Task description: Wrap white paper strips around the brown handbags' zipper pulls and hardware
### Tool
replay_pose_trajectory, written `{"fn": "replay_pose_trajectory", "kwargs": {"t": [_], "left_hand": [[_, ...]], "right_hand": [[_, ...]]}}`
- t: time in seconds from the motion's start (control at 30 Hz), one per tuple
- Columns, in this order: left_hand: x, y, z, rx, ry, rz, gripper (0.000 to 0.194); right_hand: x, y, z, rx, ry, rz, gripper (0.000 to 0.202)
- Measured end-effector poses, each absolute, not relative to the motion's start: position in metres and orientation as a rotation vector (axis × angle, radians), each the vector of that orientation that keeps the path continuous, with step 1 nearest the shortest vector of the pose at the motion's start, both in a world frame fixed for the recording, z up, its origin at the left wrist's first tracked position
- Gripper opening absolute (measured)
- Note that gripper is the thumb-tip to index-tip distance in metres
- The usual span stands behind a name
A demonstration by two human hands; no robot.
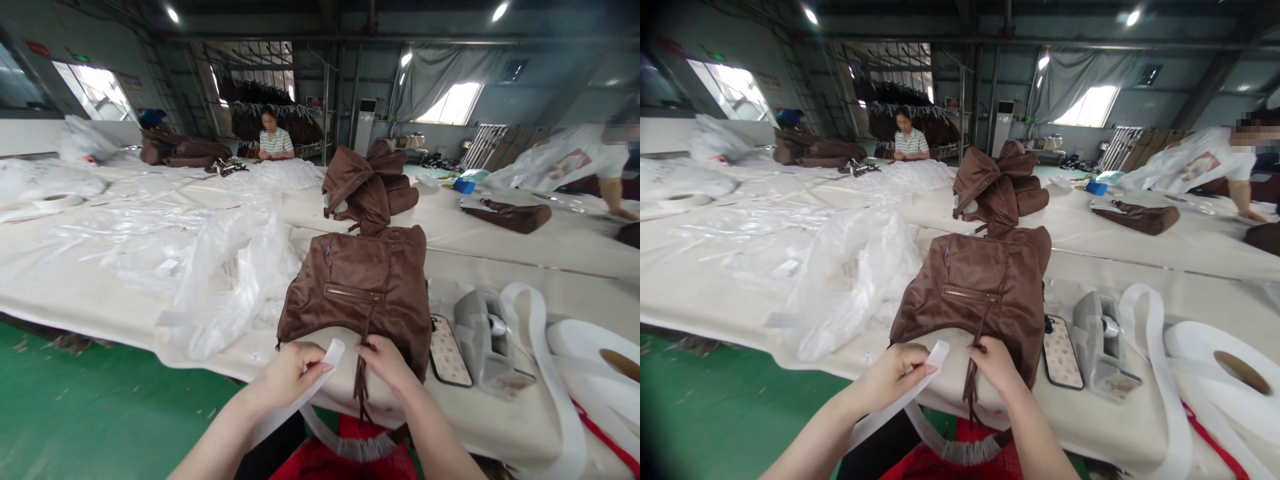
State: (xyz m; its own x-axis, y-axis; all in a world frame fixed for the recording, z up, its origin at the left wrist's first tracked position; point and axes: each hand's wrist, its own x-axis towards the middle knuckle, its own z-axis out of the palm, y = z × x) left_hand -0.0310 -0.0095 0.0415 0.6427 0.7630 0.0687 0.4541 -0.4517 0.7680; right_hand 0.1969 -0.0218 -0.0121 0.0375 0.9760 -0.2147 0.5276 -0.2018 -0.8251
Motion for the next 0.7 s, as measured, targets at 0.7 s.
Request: {"fn": "replay_pose_trajectory", "kwargs": {"t": [0.7], "left_hand": [[-0.042, -0.013, 0.014, 2.262, 0.928, 0.319, 0.029]], "right_hand": [[0.194, -0.026, -0.003, -1.34, -0.921, 1.168, 0.04]]}}
